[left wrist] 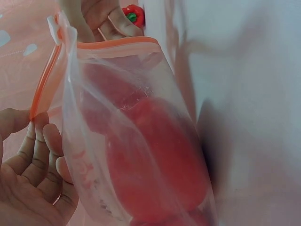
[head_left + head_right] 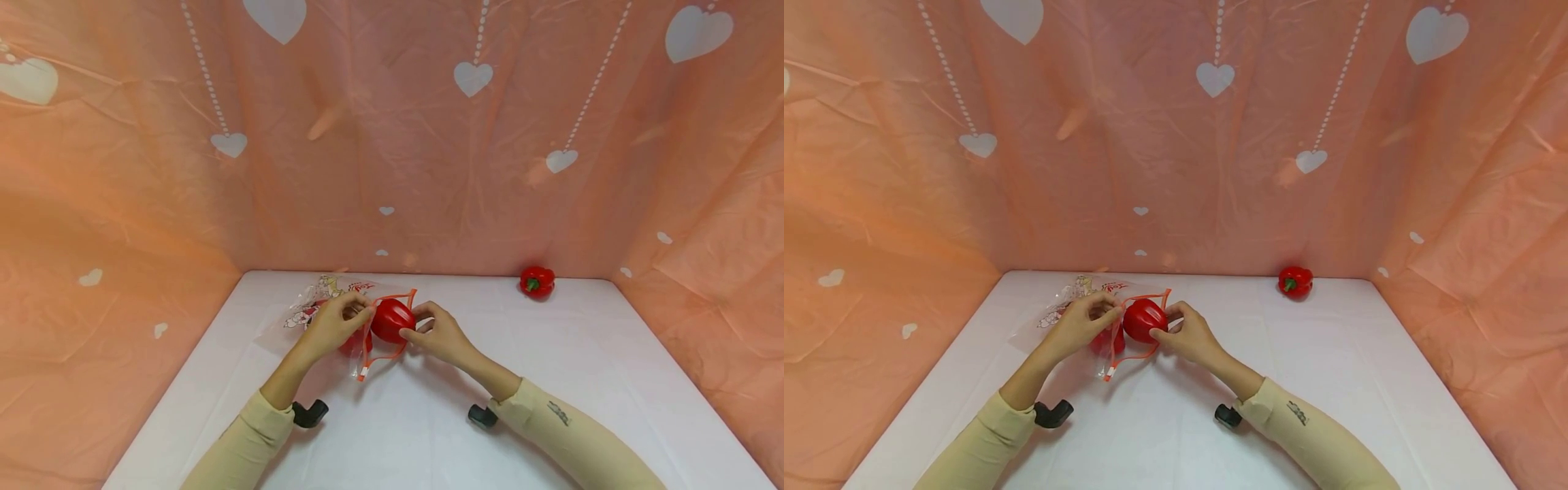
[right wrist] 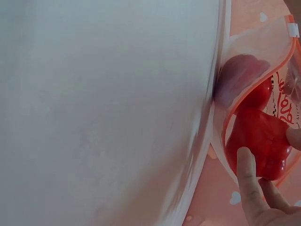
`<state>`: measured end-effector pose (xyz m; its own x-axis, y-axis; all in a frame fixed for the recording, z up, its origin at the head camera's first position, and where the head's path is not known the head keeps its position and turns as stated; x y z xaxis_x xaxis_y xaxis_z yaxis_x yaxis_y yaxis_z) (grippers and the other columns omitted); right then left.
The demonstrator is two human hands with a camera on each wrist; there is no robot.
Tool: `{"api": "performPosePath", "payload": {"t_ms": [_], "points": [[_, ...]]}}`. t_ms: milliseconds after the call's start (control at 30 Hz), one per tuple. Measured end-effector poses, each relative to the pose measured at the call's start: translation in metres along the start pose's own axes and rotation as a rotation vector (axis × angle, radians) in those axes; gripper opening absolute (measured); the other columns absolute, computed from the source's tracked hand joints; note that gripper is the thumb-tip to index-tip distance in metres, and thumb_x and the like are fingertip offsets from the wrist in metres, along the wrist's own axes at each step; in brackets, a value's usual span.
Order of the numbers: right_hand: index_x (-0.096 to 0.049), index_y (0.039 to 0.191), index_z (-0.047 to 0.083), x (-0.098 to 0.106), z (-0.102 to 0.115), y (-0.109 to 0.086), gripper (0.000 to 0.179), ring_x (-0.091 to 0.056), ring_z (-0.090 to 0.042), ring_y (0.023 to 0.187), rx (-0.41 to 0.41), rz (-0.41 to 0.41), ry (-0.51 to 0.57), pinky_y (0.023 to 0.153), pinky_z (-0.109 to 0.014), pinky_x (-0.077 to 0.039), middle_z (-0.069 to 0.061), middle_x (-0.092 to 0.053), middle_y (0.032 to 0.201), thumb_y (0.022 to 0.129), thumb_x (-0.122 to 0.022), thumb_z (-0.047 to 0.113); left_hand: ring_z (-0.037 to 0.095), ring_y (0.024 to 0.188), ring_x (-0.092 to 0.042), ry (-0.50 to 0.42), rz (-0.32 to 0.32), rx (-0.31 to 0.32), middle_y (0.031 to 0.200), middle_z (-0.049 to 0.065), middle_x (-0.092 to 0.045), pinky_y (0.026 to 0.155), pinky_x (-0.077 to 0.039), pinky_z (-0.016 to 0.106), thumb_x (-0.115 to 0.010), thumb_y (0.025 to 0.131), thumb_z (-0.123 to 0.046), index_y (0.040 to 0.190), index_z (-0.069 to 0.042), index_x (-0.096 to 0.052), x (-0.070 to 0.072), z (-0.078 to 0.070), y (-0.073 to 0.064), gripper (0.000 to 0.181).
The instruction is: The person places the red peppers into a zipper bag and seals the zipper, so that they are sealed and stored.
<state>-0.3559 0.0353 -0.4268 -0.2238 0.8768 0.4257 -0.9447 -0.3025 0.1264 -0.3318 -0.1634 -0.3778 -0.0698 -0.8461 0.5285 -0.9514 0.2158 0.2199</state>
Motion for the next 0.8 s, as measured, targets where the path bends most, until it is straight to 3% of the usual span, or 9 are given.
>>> {"api": "performPosePath", "payload": {"t_ms": [800], "points": [[-0.061, 0.114, 0.001, -0.009, 0.002, 0.014, 0.042, -0.071, -0.018, 0.083, -0.037, -0.072, -0.012, 0.067, -0.028, -0.058, -0.013, -0.070, 0.101, 0.090, -0.089, 0.019, 0.019, 0.089, -0.067, -0.002, -0.001, -0.022, 0.095, 0.002, -0.073, 0.076, -0.055, 0.030, -0.075, 0.103, -0.020, 0.111, -0.010, -0.073, 0.000, -0.003, 0.000, 0.014]]}}
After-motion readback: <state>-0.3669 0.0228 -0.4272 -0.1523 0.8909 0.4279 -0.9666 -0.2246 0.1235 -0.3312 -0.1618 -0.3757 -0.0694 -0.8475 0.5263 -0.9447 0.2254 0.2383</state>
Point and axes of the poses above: each hand's wrist, its own y-axis towards the middle knuckle, its own x-axis out of the back of the hand, z = x × y, the point moved 10 cm from there along y, towards the middle knuckle
